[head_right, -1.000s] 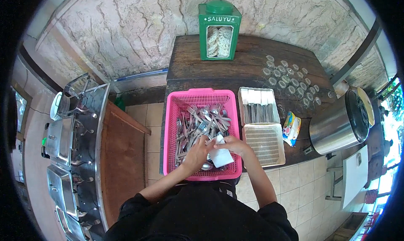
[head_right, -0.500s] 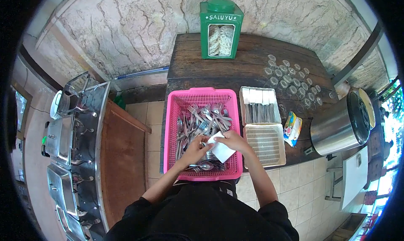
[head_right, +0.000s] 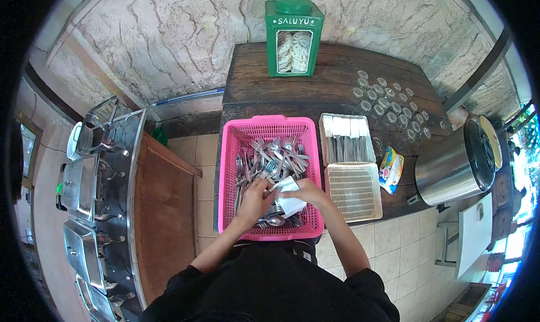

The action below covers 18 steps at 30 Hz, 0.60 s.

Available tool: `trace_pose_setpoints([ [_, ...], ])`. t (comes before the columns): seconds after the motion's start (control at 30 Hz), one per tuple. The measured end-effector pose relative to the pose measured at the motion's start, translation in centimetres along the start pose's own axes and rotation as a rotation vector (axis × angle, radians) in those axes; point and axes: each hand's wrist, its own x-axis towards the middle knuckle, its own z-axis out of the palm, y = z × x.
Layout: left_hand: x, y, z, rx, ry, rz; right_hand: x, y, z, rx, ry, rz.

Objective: The recorder is picking up individual forks and spoons from a pink basket, wiping them with a paper towel, and sorting them into a silverware tray.

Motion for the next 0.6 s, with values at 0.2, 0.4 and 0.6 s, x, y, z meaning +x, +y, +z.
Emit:
trace_pose_setpoints([
  [0.2,-0.6,1.6,0.9,0.330,-0.067,0.067,1.4,2.4,-0.4,0.466,-0.046,0.008],
  [0.4,-0.8,1.0,0.2,-0.100,-0.104,-0.030,1.0,1.4,-1.1,0.474,0.034,0.069],
  [0.6,-0.4,-1.0,1.0,-0.730,-0.307,-0.415,0.2,-1.0,-2.2,0.102,-0.008,0.080],
])
